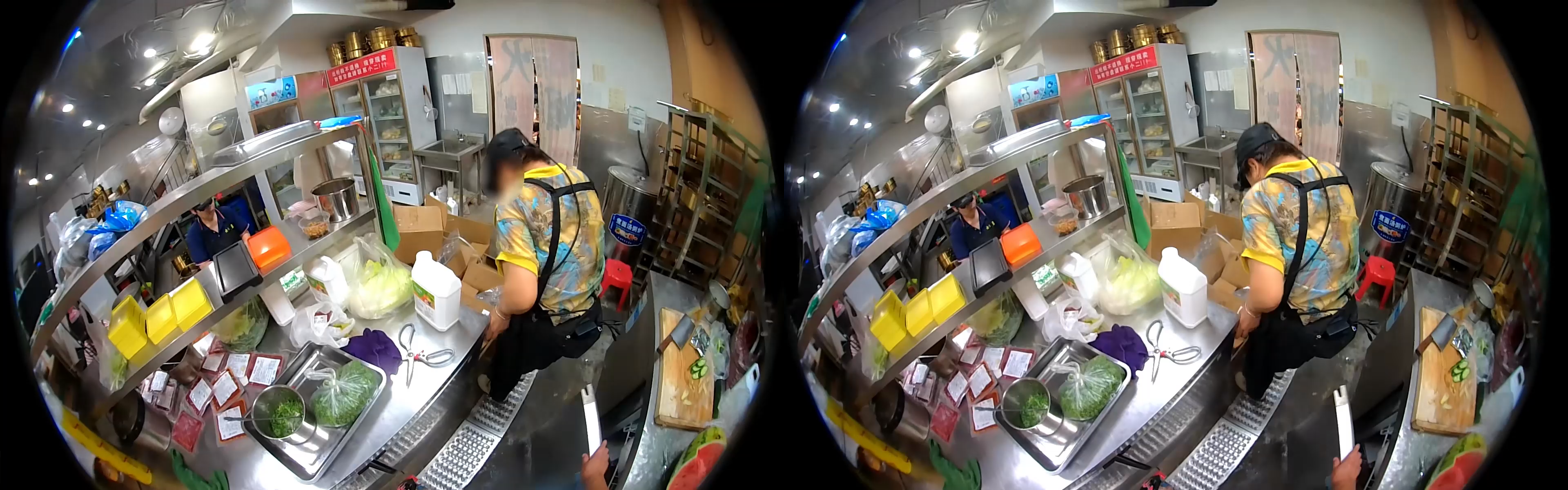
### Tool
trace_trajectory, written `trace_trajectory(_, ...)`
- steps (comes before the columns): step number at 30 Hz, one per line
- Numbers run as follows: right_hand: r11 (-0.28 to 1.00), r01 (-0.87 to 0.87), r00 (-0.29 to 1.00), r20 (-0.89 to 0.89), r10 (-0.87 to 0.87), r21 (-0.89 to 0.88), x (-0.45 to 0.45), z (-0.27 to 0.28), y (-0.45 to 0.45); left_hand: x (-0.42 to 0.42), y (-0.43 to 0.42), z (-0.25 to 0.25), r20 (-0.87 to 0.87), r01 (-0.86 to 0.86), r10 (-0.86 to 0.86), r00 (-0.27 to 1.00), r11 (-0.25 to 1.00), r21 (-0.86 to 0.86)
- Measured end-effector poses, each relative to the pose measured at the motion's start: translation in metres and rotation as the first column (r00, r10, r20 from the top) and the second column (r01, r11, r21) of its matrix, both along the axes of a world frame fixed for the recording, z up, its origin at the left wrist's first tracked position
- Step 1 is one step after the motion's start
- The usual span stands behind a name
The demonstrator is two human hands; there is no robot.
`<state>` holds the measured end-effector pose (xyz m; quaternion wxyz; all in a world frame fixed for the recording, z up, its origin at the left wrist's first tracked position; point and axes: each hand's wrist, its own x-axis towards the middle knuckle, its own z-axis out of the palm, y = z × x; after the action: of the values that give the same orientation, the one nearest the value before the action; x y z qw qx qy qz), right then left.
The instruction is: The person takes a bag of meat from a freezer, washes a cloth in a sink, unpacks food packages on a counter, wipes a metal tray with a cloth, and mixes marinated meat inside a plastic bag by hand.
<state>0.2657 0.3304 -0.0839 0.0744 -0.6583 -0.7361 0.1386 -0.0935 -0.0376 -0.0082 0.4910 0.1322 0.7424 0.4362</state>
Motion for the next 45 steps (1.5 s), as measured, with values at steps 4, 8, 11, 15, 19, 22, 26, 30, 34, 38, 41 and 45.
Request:
trace_trajectory(4, 0.982, -0.186, 0.982, -0.016, 0.186, -0.035, -0.041, 0.054, -0.047, -0.005, 0.002, 0.014, 0.018, 0.020, -0.020, 1.000, 1.000, -0.023)
trace_trajectory(8, 0.926, -0.374, 0.927, -0.064, 0.370, -0.059, -0.055, 0.053, -0.076, -0.005, 0.005, 0.025, 0.032, 0.053, -0.051, 0.998, 0.997, -0.052)
trace_trajectory(11, 0.893, -0.440, 0.897, -0.004, 0.443, 0.096, -0.060, 0.012, -0.098, -0.004, 0.002, 0.050, 0.004, 0.082, -0.083, 0.997, 0.989, -0.120)
trace_trajectory(15, 0.867, -0.474, 0.864, -0.270, 0.424, -0.153, -0.080, 0.061, -0.126, -0.005, 0.032, 0.100, -0.062, 0.174, -0.188, 0.980, 0.966, -0.190)
trace_trajectory(19, 0.822, -0.563, 0.741, -0.387, 0.549, 0.087, -0.103, 0.068, -0.147, 0.004, 0.074, 0.102, -0.031, 0.206, -0.204, 0.978, 0.978, 0.041)
trace_trajectory(22, 0.720, -0.665, 0.575, -0.476, 0.665, 0.201, -0.142, 0.095, -0.162, 0.017, 0.103, 0.084, -0.092, 0.233, -0.221, 0.971, 0.961, 0.151)
trace_trajectory(26, 0.655, -0.738, 0.514, -0.495, 0.701, 0.163, -0.172, 0.103, -0.144, 0.039, 0.134, 0.052, -0.381, 0.538, -0.464, 0.800, 0.836, 0.111)
trace_trajectory(30, 0.750, -0.661, 0.702, -0.373, 0.606, -0.026, -0.171, 0.075, -0.131, 0.067, 0.158, 0.028, -0.255, 0.535, -0.507, 0.823, 0.843, 0.050)
trace_trajectory(34, 0.852, -0.499, 0.785, -0.499, 0.367, -0.158, -0.144, -0.010, -0.121, 0.084, 0.165, 0.017, -0.044, 0.497, -0.495, 0.868, 0.861, 0.106)
trace_trajectory(38, 0.806, -0.069, 0.712, -0.595, -0.373, -0.588, -0.087, -0.160, -0.087, 0.059, 0.087, -0.027, -0.316, 0.492, -0.534, 0.784, 0.845, -0.209)
trace_trajectory(41, 0.491, 0.272, 0.224, -0.441, -0.869, -0.828, -0.054, -0.208, -0.057, 0.045, -0.010, -0.070, -0.159, 0.275, -0.389, 0.908, 0.836, -0.476)
trace_trajectory(45, 0.133, 0.442, -0.543, -0.383, -0.747, -0.887, 0.009, -0.282, -0.010, 0.056, 0.011, -0.062, 0.008, 0.000, 0.005, 1.000, 0.878, -0.478)
